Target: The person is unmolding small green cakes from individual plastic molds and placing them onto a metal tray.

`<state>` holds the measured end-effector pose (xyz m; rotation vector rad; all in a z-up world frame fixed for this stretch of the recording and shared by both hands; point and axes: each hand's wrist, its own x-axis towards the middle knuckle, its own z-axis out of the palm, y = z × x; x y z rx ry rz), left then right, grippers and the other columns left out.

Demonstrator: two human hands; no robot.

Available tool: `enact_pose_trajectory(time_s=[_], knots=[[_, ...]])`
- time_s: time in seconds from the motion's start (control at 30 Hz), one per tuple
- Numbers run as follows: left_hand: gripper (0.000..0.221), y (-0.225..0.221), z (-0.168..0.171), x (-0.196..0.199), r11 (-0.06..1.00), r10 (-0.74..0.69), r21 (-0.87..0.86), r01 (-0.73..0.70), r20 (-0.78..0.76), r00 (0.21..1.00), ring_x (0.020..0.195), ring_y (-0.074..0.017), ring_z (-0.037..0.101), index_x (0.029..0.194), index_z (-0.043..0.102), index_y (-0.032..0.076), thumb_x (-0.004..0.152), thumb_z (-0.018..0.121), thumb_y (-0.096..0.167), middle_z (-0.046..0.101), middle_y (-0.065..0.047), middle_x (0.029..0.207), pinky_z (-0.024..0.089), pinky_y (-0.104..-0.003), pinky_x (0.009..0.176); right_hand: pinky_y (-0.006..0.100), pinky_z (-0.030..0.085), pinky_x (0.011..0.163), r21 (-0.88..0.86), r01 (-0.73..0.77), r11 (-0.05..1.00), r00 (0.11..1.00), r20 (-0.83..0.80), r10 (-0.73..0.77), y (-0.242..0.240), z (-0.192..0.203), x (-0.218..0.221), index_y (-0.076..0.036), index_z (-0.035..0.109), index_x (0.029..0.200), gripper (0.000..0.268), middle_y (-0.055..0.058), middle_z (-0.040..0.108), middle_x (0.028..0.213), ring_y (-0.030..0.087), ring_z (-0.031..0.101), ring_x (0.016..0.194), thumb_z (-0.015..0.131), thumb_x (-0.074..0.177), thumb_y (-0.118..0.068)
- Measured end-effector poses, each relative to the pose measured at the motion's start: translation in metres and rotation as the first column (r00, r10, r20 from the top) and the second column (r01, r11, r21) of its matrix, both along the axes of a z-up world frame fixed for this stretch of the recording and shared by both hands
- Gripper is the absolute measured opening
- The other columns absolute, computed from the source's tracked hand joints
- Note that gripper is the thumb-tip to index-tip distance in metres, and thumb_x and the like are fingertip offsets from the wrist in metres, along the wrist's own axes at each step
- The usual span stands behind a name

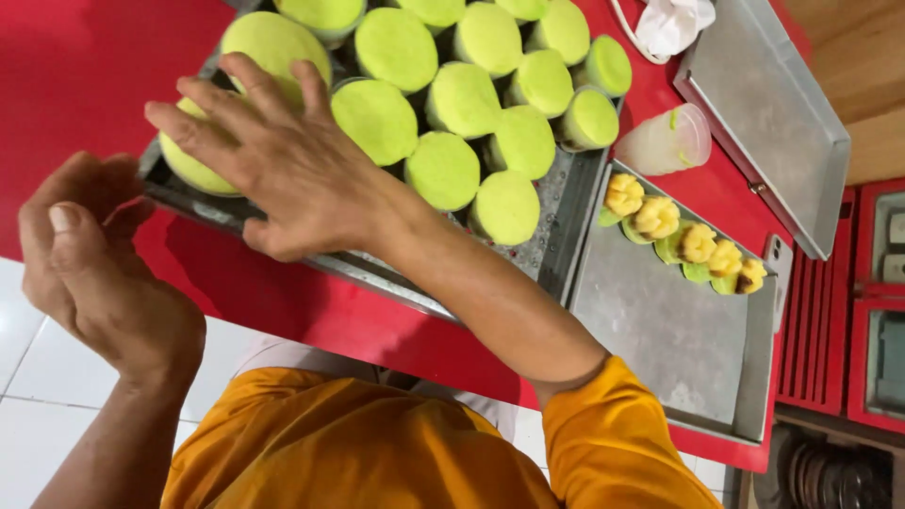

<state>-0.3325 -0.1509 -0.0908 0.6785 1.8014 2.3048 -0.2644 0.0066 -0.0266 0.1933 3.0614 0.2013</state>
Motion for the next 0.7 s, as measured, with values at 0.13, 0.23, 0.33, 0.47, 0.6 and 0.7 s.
enact_pose_trajectory(time_s=[0.13,0.23,0.33,0.47,0.6,0.7], knots=[[0.044,-0.007,-0.004,-0.008,0.999,-0.037,-0.003,0.038,0.098,0.994,0.112,-0.0261,0.069,0.132,0.058,-0.001,0.112,0.040,0.035,0.068,-0.018,0.120,0.056,-0.031,0.092,0.071,0.029,0.110,0.126,-0.005,0.992,1.000,0.029,0.002,0.000,-0.013,-0.024,-0.022,0.023,0.157,0.107,0.010,0.044,0.158,0.035,0.033,0.148,0.085,0.074,-0.052],[0.043,-0.009,-0.004,-0.008,0.999,-0.051,-0.010,0.053,0.118,0.992,0.108,-0.0265,0.070,0.131,0.058,-0.003,0.113,0.040,0.031,0.068,-0.020,0.117,0.058,-0.031,0.090,0.071,0.033,0.107,0.178,0.001,0.984,0.999,-0.032,0.005,-0.001,-0.018,-0.028,-0.018,0.032,0.150,0.098,0.007,0.052,0.149,0.033,0.041,0.140,0.082,0.070,-0.044],[0.040,-0.008,-0.004,-0.007,0.997,-0.073,-0.017,0.076,0.127,0.989,0.108,-0.0258,0.070,0.131,0.059,-0.005,0.113,0.041,0.026,0.068,-0.021,0.116,0.057,-0.030,0.092,0.070,0.037,0.108,0.212,0.028,0.977,1.000,-0.013,-0.026,-0.004,-0.009,-0.023,-0.020,0.030,0.154,0.098,0.006,0.041,0.155,0.033,0.039,0.144,0.083,0.077,-0.050],[0.037,-0.008,-0.008,-0.009,0.996,-0.081,-0.016,0.084,0.120,0.989,0.103,-0.0269,0.070,0.133,0.059,-0.006,0.112,0.040,0.018,0.069,-0.022,0.116,0.059,-0.031,0.089,0.056,0.024,0.130,-0.270,0.169,0.948,0.973,-0.106,-0.204,0.012,0.022,0.025,-0.037,0.019,0.167,0.106,0.016,0.014,0.178,0.033,0.012,0.170,0.101,0.100,-0.042],[0.035,-0.010,-0.023,-0.016,0.996,-0.085,0.026,0.082,0.143,0.986,0.107,-0.0268,0.071,0.135,0.059,-0.003,0.114,0.043,0.020,0.070,-0.022,0.119,0.061,-0.030,0.093,0.047,0.020,0.130,-0.486,0.315,0.815,0.828,-0.279,-0.487,0.119,0.043,0.136,-0.019,0.041,0.155,0.066,0.019,0.033,0.164,0.036,0.027,0.157,0.078,0.100,-0.024],[0.034,-0.010,-0.034,-0.017,0.989,-0.098,-0.067,0.134,0.392,0.915,0.113,-0.0068,0.066,0.134,0.060,0.017,0.108,0.038,0.025,0.069,0.002,0.123,0.056,-0.019,0.103,0.042,0.040,0.110,-0.205,0.440,0.874,0.736,-0.476,-0.482,0.203,0.047,0.236,-0.003,0.056,0.143,0.067,0.020,0.060,0.141,0.035,0.056,0.130,0.086,0.084,-0.014]])
